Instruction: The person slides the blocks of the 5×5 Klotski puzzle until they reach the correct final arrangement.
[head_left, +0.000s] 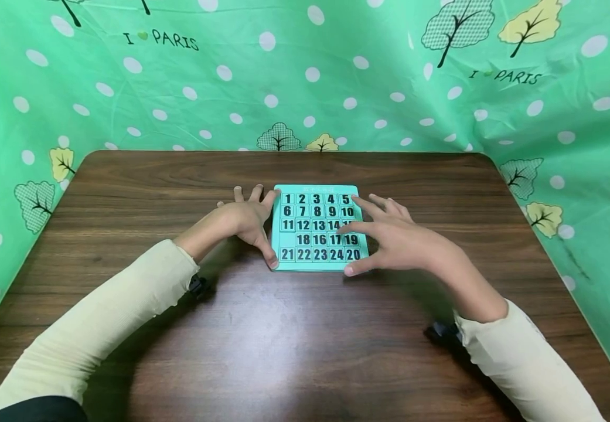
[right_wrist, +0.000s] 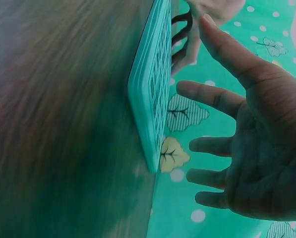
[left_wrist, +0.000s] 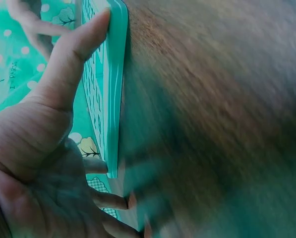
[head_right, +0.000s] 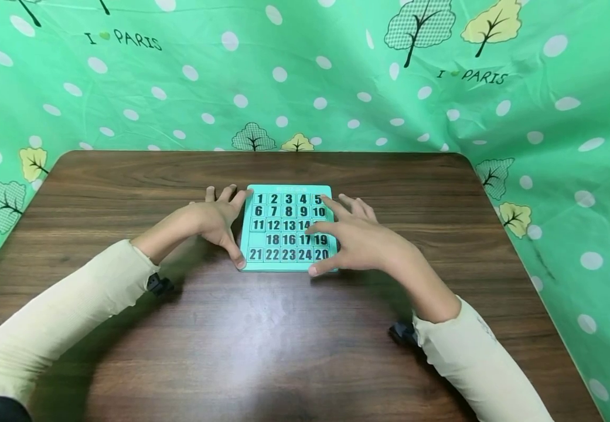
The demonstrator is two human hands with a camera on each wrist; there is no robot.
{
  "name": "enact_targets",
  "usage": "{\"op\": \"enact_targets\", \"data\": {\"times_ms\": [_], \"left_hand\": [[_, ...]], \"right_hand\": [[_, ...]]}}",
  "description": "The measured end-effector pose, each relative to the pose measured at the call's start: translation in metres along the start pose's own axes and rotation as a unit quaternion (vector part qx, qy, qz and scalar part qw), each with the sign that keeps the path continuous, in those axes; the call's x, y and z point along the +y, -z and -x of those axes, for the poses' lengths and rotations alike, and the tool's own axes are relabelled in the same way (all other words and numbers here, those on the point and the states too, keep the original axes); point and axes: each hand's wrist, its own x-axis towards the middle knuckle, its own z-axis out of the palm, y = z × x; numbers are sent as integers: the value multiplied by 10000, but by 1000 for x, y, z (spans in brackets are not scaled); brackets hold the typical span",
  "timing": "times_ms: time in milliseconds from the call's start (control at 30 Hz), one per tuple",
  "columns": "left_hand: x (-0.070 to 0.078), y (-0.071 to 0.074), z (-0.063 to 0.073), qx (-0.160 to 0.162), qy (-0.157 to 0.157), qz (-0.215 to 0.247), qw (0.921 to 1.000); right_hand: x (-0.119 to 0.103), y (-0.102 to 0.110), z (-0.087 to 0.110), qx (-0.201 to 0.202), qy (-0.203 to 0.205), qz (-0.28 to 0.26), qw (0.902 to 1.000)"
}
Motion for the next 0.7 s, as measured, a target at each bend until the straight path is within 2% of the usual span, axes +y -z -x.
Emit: {"op": "enact_targets", "data": {"times_ms": [133,167,300,533,700], "left_hand": [[1,-1,1,5,-14,181,9998],[4,2,5,-59,4,254,9997],[3,2,4,-99,16,289,9995],[2,2,5,-105,22,235,9997],[1,3,5,-162,18,198,9997]], "right_hand": [[11,-1,12,38,-79,-25,10000],[14,-1,14,49,-102,-39,9999],[21,-3,19,42,-180,-85,9998],[10,-12,6,-74,58,-96,9999],[2,-9,-1,44,183,34,9998]]}}
